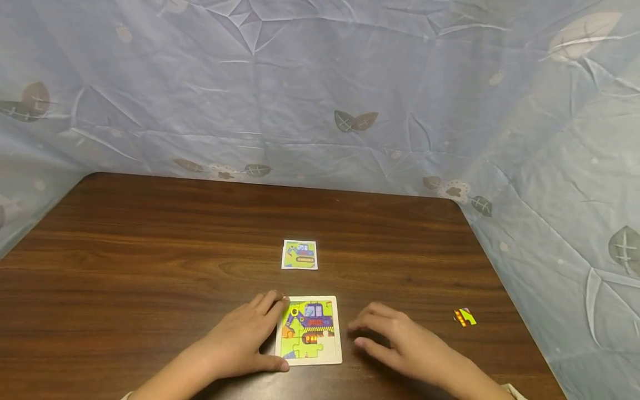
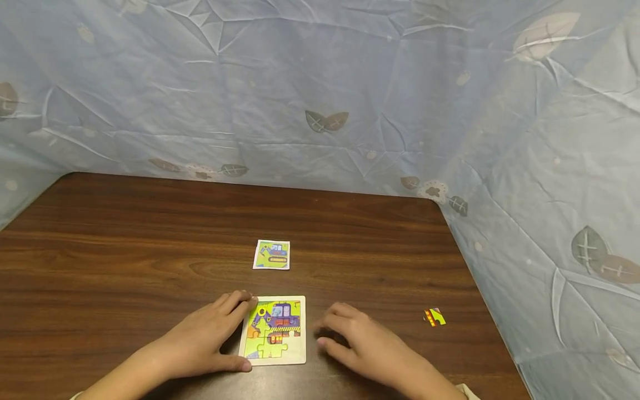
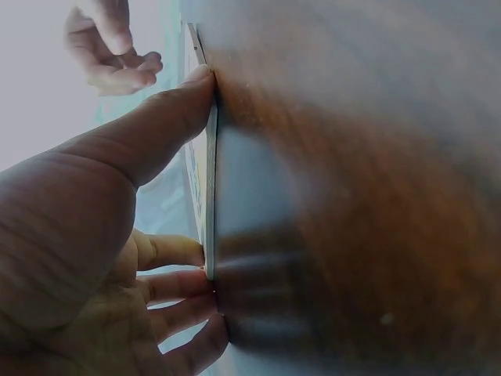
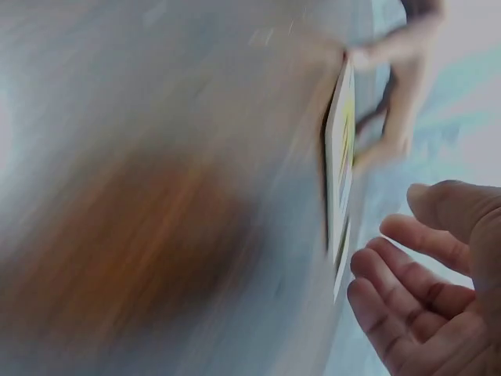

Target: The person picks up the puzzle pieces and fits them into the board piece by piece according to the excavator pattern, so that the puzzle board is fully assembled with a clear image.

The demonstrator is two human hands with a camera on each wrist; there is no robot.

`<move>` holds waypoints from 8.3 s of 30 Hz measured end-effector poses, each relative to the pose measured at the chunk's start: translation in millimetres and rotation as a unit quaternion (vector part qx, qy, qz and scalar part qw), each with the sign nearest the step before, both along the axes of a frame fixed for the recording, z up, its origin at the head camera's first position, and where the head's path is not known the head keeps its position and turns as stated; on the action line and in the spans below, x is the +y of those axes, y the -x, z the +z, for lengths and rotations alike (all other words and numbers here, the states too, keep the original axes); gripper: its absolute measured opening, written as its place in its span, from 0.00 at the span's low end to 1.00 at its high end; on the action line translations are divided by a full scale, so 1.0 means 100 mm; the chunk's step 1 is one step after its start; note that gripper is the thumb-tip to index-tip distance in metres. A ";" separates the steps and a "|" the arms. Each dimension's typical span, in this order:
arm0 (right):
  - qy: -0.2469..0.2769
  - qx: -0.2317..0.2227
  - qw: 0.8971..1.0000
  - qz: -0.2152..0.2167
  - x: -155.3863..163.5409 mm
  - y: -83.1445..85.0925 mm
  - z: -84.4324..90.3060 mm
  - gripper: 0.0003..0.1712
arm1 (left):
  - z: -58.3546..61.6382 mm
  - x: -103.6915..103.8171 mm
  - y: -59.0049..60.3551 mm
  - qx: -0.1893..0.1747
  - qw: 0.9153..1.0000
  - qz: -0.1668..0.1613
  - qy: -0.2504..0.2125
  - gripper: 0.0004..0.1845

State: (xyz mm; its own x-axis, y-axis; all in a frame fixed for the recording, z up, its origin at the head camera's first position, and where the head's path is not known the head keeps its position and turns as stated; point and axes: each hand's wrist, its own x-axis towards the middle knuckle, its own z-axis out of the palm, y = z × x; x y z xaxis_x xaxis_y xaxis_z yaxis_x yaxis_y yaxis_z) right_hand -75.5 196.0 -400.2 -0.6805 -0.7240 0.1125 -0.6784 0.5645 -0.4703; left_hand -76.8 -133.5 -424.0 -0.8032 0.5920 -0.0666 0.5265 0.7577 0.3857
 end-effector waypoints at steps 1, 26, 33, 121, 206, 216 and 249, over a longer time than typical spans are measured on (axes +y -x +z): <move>0.009 0.017 1.000 -0.008 0.09 0.01 -0.01 0.10 | 0.00 0.00 0.00 -0.001 1.000 0.000 -0.001 0.57; 0.000 0.176 0.980 -0.087 2.03 0.20 -0.37 0.41 | 0.02 0.01 0.00 0.001 1.000 -0.001 -0.002 0.56; 0.012 0.113 0.986 -0.121 2.15 0.14 -0.36 0.32 | 0.01 0.01 0.00 0.004 1.000 -0.003 -0.002 0.56; -0.003 0.056 0.995 -0.083 0.48 -0.11 0.17 0.17 | -0.02 -0.01 0.00 0.007 1.000 -0.001 -0.006 0.57; -0.175 0.051 0.983 0.005 -0.61 -0.14 -0.02 0.10 | -0.02 -0.01 0.00 0.016 1.000 -0.007 0.003 0.56; -0.134 -0.026 0.991 -0.005 -0.41 -0.04 -0.03 0.34 | 0.00 0.00 -0.01 0.008 1.000 -0.006 0.005 0.56; -0.145 -0.089 0.984 -0.056 -0.57 0.67 -0.13 0.53 | 0.06 -0.12 0.49 -0.027 0.999 0.039 0.008 0.54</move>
State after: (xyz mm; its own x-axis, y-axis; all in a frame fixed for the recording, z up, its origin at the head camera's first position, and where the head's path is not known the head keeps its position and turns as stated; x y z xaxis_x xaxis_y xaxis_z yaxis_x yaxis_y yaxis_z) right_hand -142.8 139.1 -413.6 -0.7479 -0.6279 -0.2152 -0.5263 0.7585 -0.3842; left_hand -125.9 -145.6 -418.1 -0.8421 0.5260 -0.1192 0.4444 0.8020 0.3990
